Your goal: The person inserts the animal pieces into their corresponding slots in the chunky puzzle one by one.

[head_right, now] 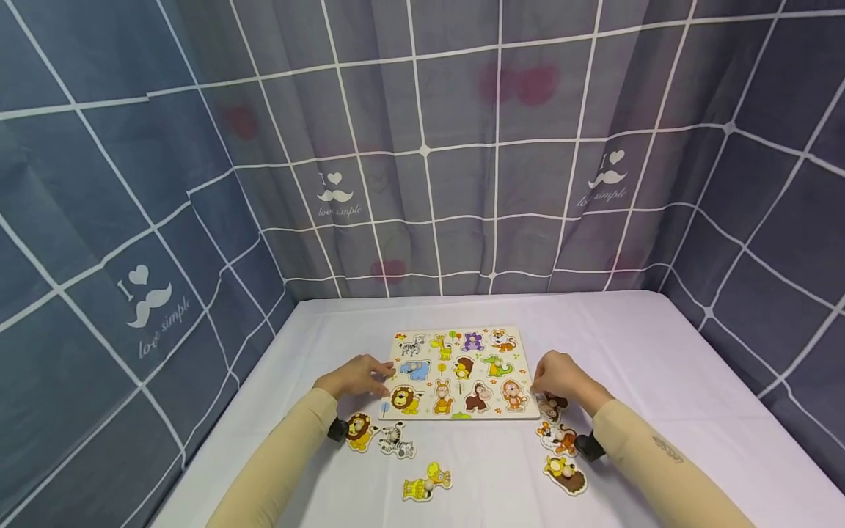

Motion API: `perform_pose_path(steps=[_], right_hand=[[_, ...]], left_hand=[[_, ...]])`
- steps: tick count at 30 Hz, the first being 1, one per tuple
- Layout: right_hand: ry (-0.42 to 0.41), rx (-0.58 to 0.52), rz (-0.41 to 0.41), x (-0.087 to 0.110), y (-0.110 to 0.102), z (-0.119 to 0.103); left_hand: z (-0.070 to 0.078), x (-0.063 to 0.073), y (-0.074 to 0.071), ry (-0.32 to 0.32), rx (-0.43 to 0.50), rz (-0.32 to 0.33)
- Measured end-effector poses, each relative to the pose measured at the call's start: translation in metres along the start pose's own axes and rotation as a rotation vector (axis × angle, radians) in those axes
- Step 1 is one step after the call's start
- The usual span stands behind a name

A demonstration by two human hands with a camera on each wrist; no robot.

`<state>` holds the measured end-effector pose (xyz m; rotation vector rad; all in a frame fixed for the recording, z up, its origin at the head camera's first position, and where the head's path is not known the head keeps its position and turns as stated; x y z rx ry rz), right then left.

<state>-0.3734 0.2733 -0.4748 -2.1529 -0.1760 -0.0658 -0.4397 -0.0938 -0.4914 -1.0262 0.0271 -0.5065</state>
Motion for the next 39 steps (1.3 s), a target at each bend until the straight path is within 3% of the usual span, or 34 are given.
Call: perform_pose_path(steps=[24,31,39], right_hand=[[0.060,-0.011,0.032,0.017,0.002,0.022],[0.083,-0.019,0.044,0.020,0.002,0.025],[0.118,-0.003,0.065,0.023,0.001,0.030]], left_hand=[[0.000,0.004,0.001,-0.019,-0.017,0.000],[0.004,0.004,0.000,0.012,-0.039,0.002],[0.003,0.003,0.000,-0.014,-0.039,-0.002]])
Point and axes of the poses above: each hand's wrist, its own x-axis away from the middle knuckle, its own y-axis out of the palm, z = x × y, the point moved 10 cm from there along -x, towards the middle knuckle, and after that the axes turned 1 degree about y, right-handed, at the moved point
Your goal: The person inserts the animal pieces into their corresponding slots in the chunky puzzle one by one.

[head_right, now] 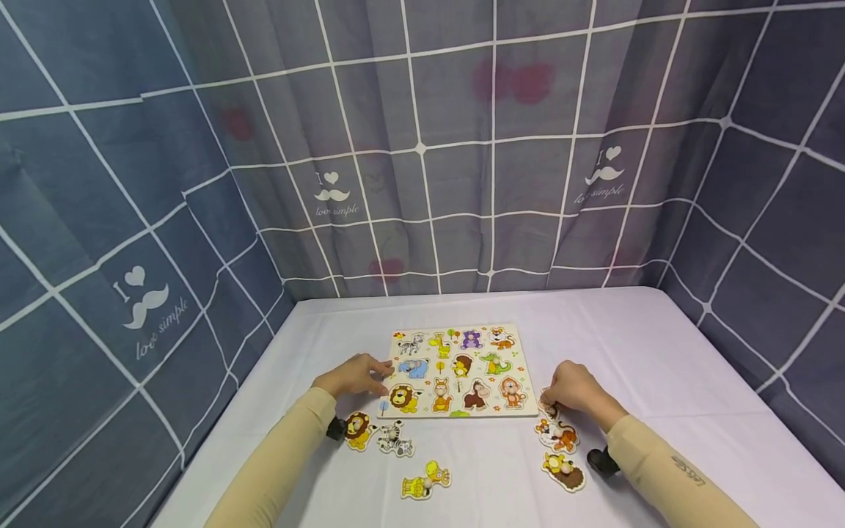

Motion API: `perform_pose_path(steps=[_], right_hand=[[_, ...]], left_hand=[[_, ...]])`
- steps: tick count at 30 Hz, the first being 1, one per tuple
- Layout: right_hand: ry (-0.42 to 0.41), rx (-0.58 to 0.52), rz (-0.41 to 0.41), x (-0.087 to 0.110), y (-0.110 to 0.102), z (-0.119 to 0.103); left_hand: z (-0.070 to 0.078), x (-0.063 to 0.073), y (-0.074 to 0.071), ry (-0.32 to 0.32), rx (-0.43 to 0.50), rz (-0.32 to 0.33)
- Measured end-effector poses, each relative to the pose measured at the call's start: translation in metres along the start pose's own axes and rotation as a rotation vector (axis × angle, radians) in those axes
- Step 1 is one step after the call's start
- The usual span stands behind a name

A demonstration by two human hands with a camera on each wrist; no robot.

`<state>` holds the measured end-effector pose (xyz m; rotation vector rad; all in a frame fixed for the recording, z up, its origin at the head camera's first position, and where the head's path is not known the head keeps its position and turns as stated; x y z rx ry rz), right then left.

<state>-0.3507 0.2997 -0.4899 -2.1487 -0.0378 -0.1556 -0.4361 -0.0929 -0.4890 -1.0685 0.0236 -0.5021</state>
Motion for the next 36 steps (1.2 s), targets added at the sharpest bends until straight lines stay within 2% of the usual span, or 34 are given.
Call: perform_pose_path(steps=[10,17,25,36], right_hand=[[0.035,-0.053,-0.019,0.0044,0.0015,-0.0007],[0.061,-0.087,-0.048,0.0050,0.0051,0.0027],[0.043,-0.073,-0.022,0.0056,0.0049,0.0015],[0.033,-0.071,-0.032,0.0057,0.0043,0.0018]], left_hand=[[-0.0010,-0.0024,-0.0010,0.016,0.026,0.004],[-0.0035,-0.0043,0.0000,0.004,0.039,0.002],[-0.0018,-0.0021,-0.0005,0.017,0.054,0.004],[-0.0016,-0.0017,0.0007,0.008,0.059,0.005]])
Point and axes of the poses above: each hand's wrist, its own x-axis away from the middle knuckle, its own y-axis out of the palm, z = x × y, the point moved 10 cm from there along -x, towards the middle knuckle, and after that the axes turned 1 degree about y, right-handed, at the moved point
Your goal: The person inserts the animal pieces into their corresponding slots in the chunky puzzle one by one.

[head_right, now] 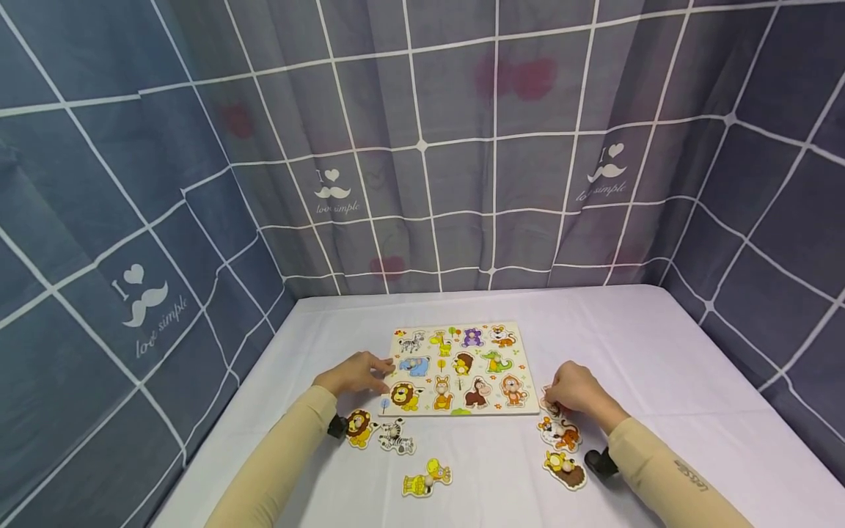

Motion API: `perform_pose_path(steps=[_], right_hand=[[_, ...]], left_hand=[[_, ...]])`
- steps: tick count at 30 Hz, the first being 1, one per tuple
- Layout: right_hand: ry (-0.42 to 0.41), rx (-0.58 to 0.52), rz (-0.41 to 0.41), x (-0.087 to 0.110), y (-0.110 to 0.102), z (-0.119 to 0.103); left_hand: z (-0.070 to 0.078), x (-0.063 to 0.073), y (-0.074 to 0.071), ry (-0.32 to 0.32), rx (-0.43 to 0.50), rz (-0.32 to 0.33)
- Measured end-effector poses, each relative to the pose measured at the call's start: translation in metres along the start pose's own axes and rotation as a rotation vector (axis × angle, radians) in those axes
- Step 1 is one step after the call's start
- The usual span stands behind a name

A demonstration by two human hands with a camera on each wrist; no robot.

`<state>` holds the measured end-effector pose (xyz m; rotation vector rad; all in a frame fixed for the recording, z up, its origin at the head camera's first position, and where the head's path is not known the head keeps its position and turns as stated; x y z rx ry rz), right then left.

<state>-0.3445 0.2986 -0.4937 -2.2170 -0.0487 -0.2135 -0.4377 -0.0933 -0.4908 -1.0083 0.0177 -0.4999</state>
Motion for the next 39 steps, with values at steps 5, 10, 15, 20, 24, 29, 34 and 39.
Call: perform_pose_path(steps=[5,10,15,20,24,29,34,39], right_hand=[[-0.012,-0.003,0.010,0.000,-0.005,-0.003],[-0.024,-0.001,0.019,0.000,-0.006,-0.003],[-0.032,0.010,0.020,0.000,-0.007,-0.003],[-0.053,0.015,0.020,-0.001,-0.010,-0.006],[-0.072,0.021,0.033,-0.002,-0.013,-0.007],[-0.083,0.016,0.040,-0.002,-0.013,-0.009],[-0.103,-0.001,0.039,-0.001,-0.012,-0.013],[-0.131,-0.025,0.026,-0.002,-0.010,-0.017]], left_hand=[[0.000,-0.001,-0.001,-0.007,-0.016,0.003],[-0.002,-0.001,0.000,-0.016,0.004,0.008],[-0.002,-0.001,0.000,-0.012,0.008,0.006],[0.001,0.000,0.000,0.015,0.000,-0.007],[0.001,0.000,0.000,0.023,0.001,-0.009],[0.000,-0.001,0.000,0.014,0.007,-0.003],[0.001,0.000,0.000,0.021,0.007,-0.008],[0.002,0.000,0.000,0.022,0.006,-0.007]])
Point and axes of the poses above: each hand's wrist, its own x-axis away from the middle knuckle, its own y-axis out of the palm, z = x × y, the point moved 10 cm from there along -x, towards the middle knuckle, and after that the axes turned 1 degree about y, right-handed, at the moved point
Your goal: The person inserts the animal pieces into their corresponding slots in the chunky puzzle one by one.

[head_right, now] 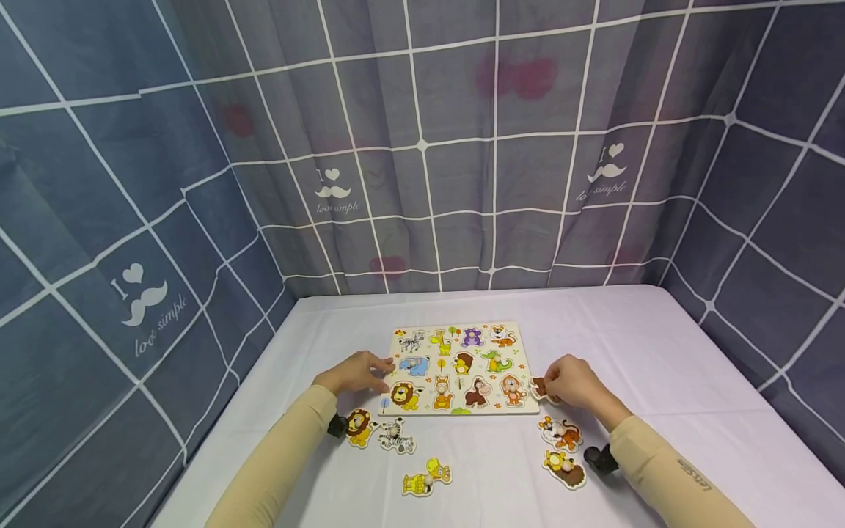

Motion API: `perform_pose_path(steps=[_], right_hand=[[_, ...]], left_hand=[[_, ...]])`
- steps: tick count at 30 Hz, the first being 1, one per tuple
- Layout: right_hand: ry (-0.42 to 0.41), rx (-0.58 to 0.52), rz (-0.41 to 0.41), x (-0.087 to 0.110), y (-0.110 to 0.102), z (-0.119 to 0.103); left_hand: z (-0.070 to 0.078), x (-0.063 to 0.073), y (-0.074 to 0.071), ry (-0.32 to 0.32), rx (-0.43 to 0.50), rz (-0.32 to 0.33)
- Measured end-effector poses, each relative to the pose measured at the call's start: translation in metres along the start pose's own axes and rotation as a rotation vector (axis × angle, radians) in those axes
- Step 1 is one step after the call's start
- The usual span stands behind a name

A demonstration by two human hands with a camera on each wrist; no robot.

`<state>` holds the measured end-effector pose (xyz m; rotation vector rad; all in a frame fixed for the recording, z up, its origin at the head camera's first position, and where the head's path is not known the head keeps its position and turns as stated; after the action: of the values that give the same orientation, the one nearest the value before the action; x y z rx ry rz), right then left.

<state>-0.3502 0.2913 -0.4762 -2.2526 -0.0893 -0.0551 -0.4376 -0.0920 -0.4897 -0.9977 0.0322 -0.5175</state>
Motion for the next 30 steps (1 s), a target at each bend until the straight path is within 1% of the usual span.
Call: perform_pose_path(steps=[3,7,14,20,30], right_hand=[[-0.005,-0.008,0.000,-0.001,0.001,-0.002],[-0.034,-0.007,0.009,0.000,0.000,-0.008],[-0.067,-0.025,-0.005,-0.001,0.002,-0.016],[-0.115,-0.020,0.007,-0.004,0.002,-0.022],[-0.140,-0.015,0.003,-0.008,0.005,-0.032]], left_hand=[[-0.001,-0.001,0.000,-0.008,0.001,0.004],[-0.002,-0.002,0.000,-0.018,0.003,0.007],[-0.003,-0.001,0.000,-0.019,0.003,0.009],[-0.002,-0.003,0.001,-0.003,-0.004,0.006],[0.001,0.000,0.000,0.005,0.004,0.003]])
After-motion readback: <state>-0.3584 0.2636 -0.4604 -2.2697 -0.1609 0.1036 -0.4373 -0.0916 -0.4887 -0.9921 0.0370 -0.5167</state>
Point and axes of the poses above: each hand's wrist, its own x-axis away from the middle knuckle, its own y-axis out of the palm, z = x × y, the point moved 10 cm from there along -x, towards the middle knuckle, and after that the axes turned 1 degree about y, right-handed, at the moved point
